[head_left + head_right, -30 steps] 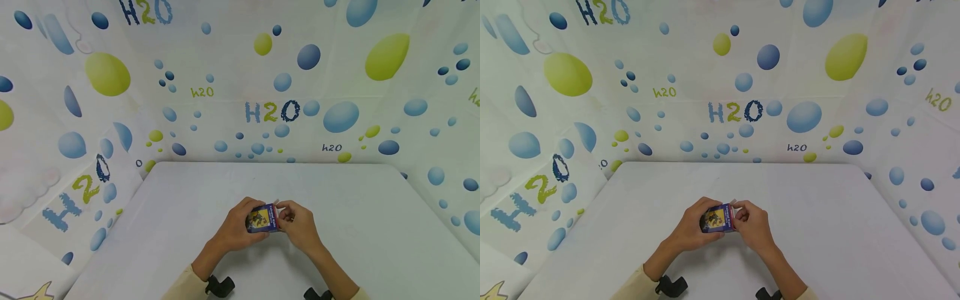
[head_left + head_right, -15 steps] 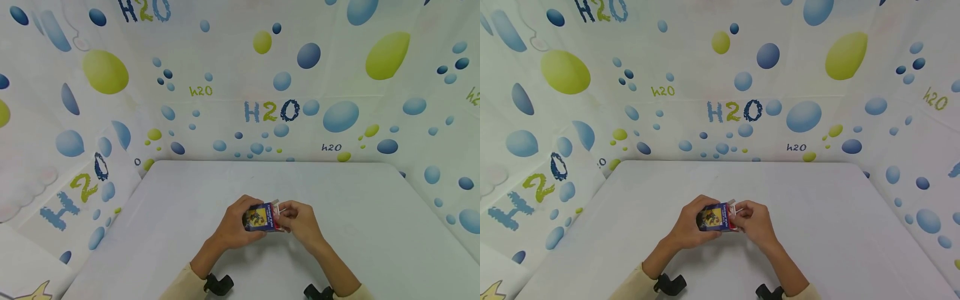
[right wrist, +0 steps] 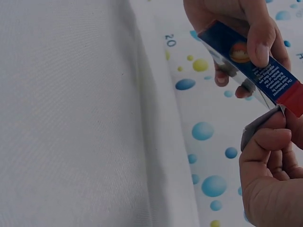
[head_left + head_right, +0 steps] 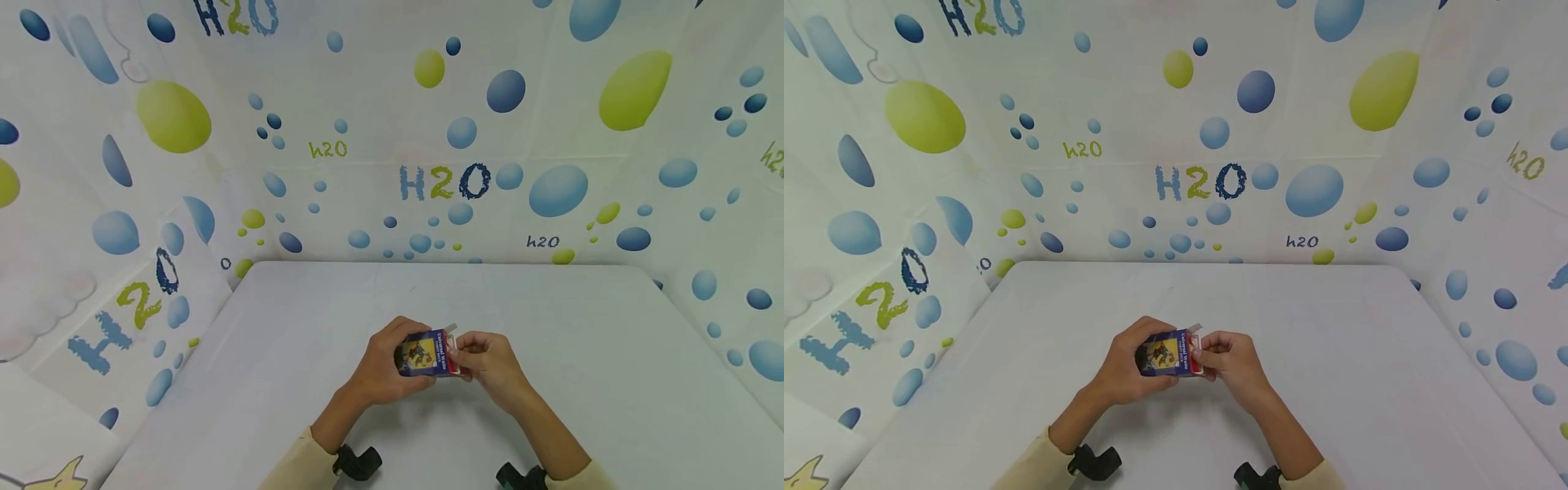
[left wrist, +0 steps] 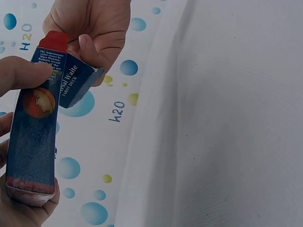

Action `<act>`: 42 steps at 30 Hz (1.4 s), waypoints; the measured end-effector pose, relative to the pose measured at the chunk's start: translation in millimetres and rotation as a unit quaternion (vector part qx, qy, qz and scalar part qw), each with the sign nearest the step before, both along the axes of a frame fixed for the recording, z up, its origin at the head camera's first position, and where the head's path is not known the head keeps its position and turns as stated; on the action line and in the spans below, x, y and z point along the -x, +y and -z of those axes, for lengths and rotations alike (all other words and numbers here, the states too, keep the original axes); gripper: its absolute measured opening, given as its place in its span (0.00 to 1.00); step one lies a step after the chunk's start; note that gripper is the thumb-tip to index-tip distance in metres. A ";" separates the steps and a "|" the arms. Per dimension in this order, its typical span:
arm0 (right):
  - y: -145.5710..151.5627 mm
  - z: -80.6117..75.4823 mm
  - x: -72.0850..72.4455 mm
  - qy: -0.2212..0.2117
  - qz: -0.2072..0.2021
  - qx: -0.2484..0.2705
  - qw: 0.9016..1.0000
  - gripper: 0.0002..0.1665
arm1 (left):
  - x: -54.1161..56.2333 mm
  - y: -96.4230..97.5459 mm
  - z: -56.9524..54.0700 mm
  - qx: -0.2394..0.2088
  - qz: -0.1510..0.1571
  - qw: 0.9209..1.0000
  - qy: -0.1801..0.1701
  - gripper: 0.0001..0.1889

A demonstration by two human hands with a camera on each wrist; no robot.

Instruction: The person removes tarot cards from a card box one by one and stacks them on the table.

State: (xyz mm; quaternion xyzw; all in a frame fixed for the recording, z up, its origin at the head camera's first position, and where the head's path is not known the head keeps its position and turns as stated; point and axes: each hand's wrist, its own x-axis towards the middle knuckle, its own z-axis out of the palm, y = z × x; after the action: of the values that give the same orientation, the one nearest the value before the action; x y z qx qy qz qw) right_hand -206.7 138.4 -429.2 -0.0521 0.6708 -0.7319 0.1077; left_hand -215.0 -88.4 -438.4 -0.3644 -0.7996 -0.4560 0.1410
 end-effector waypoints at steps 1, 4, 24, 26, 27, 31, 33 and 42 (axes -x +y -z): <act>0.2 0.1 -0.1 -0.004 -0.006 0.009 1.000 0.10 | -0.1 -0.1 -0.2 -0.002 0.001 1.000 0.001 0.35; 0.7 -0.3 -0.5 -0.008 -0.024 0.026 0.999 0.10 | 0.0 -0.2 -0.9 -0.006 0.005 1.000 0.002 0.35; 4.2 -0.1 2.0 -0.001 -0.043 0.039 0.998 0.19 | 4.8 -5.4 1.4 -0.021 -0.001 1.000 0.000 0.35; 4.8 0.2 1.3 0.006 -0.042 0.036 0.998 0.21 | 5.0 -6.1 2.3 -0.025 0.001 1.000 -0.002 0.35; 5.1 0.5 1.0 0.009 -0.040 0.033 0.999 0.22 | 5.0 -6.4 2.8 -0.028 0.003 1.000 -0.003 0.35; 6.0 1.9 -0.1 0.024 -0.039 0.028 0.999 0.23 | 5.3 -6.7 4.4 -0.039 0.011 0.999 -0.006 0.35; 6.3 2.7 0.1 0.030 -0.038 0.027 0.998 0.23 | 5.9 -7.1 4.7 -0.044 0.015 0.999 -0.006 0.35; 5.8 2.8 2.3 0.031 -0.007 0.020 0.999 0.21 | 9.8 -11.8 4.0 -0.058 0.016 0.998 0.003 0.36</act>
State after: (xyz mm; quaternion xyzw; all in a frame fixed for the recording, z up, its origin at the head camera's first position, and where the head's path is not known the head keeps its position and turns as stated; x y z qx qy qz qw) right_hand -209.1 144.2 -432.0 -0.0815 0.6589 -0.7422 0.0913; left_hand -224.8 -100.2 -442.5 -0.3700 -0.7656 -0.5023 0.1568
